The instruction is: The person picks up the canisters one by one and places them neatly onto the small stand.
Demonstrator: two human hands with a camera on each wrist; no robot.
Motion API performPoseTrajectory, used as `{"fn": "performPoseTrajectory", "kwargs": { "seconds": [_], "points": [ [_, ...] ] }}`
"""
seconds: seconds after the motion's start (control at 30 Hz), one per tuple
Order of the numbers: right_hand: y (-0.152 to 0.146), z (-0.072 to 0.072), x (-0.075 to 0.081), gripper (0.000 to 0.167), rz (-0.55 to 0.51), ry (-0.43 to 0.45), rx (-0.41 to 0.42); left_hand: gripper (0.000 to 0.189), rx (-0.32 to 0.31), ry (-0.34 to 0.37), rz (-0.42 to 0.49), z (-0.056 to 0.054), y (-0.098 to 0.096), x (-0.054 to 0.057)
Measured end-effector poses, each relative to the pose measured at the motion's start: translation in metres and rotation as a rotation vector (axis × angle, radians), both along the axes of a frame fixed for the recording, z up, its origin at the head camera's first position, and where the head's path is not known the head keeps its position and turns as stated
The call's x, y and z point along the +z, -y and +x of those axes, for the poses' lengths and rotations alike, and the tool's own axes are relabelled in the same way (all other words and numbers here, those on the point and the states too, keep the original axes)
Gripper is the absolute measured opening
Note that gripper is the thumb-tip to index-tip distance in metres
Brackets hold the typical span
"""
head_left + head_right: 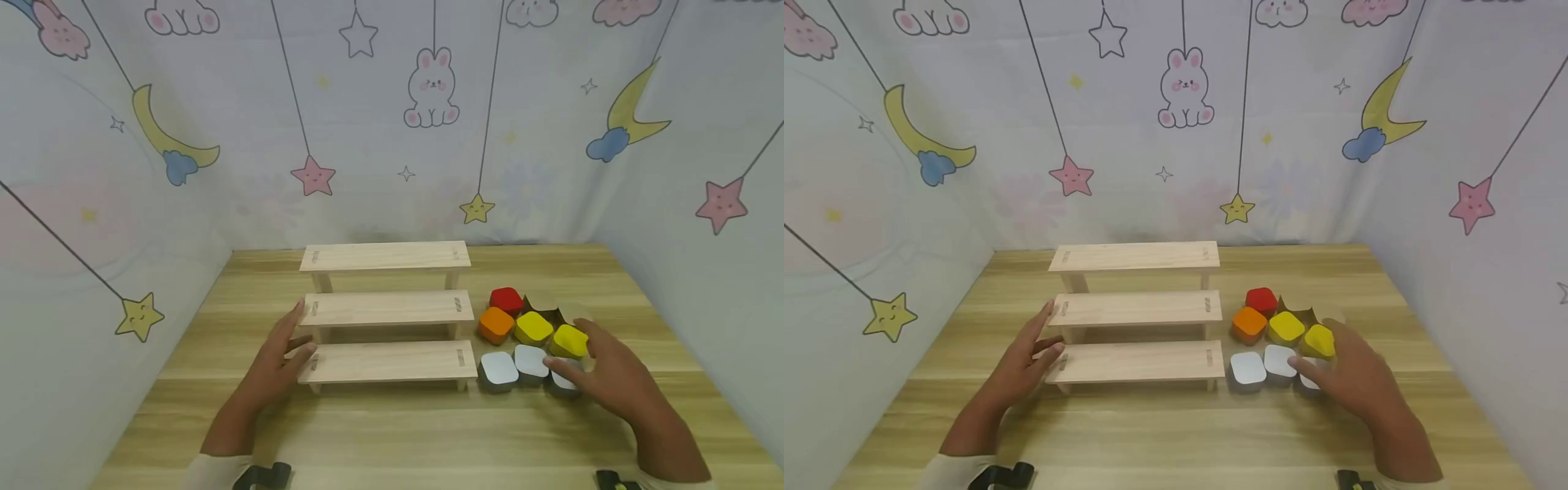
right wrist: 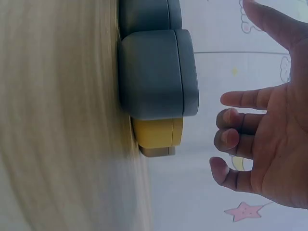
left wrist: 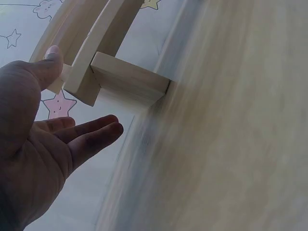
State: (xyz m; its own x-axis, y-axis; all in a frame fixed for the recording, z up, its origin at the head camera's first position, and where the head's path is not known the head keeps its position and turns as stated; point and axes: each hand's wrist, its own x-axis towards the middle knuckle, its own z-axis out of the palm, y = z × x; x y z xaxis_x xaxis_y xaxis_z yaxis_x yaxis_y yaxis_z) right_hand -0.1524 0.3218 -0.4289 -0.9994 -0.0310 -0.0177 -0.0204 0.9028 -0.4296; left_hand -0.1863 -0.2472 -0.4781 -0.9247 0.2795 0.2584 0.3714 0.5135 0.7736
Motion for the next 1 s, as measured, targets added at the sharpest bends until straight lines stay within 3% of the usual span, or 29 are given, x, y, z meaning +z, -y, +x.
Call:
{"fn": "performPoseTrajectory", "kwargs": {
  "seconds": [0.23,0.43,0.53,0.7,0.9,1.0],
  "points": [
    [-0.014,0.008,-0.007,0.09,-0.117,-0.036,0.046,0.078,0.007,-0.006,0.011,0.0,-0.003,-0.002],
    [-0.028,0.014,-0.018,0.075,-0.187,-0.149,0.174,0.075,0.021,0.006,0.021,0.002,-0.005,-0.002],
    [-0.034,0.014,-0.021,0.071,-0.24,-0.159,0.224,0.075,0.026,0.004,0.016,0.002,-0.005,-0.001],
    [-0.04,0.014,-0.025,0.073,-0.357,-0.142,0.286,0.076,0.034,0.012,0.004,0.001,-0.005,-0.001],
    [-0.043,0.011,-0.033,0.07,-0.531,-0.018,0.364,0.079,0.038,0.019,-0.009,0.001,-0.004,-0.002],
    [-0.045,0.01,-0.034,0.069,-0.555,0.01,0.365,0.079,0.03,0.0,-0.013,0.0,-0.005,-0.003]
  ]
}}
